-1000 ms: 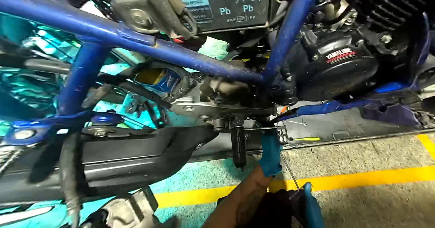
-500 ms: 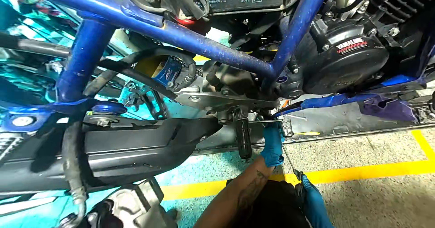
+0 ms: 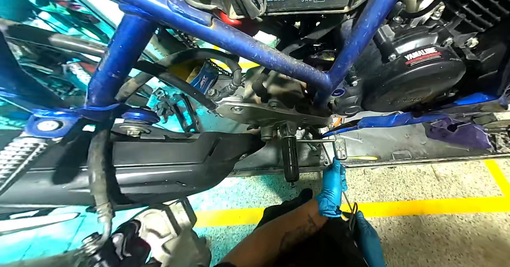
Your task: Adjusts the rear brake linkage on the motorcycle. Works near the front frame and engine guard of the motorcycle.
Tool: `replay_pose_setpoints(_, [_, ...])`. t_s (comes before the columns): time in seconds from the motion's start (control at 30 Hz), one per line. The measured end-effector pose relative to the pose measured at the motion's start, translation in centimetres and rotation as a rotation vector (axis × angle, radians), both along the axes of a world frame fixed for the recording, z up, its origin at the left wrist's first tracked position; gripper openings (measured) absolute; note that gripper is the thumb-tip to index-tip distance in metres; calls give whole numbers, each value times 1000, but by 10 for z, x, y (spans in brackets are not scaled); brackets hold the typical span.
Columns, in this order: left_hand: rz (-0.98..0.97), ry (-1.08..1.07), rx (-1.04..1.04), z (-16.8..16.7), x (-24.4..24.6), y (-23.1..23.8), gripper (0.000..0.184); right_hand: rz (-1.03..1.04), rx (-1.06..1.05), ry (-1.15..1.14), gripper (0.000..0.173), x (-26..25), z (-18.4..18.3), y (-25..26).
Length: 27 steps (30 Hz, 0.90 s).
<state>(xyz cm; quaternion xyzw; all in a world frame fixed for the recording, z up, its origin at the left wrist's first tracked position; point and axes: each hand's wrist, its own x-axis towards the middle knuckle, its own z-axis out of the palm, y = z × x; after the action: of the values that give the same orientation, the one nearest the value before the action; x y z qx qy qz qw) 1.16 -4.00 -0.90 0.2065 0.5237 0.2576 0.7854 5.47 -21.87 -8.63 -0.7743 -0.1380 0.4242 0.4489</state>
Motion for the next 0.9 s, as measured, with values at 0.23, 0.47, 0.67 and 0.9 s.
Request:
replay_pose_setpoints(0.23, [37,-4,16,-6,3,2,47,90,327,-170,46,-2,-19,-5])
replay_pose_setpoints(0.47, [3,36,33,2,3,7,44,75,83,-303,41,-4,-9,2])
replay_pose_setpoints(0.67, [-31,45,106,-10,-1,7,42,-120,241,52,39,-7,-6,19])
replay_pose_setpoints(0.9, [21,14,26,2,4,15,42,287,51,-651,52,9,-13,-6])
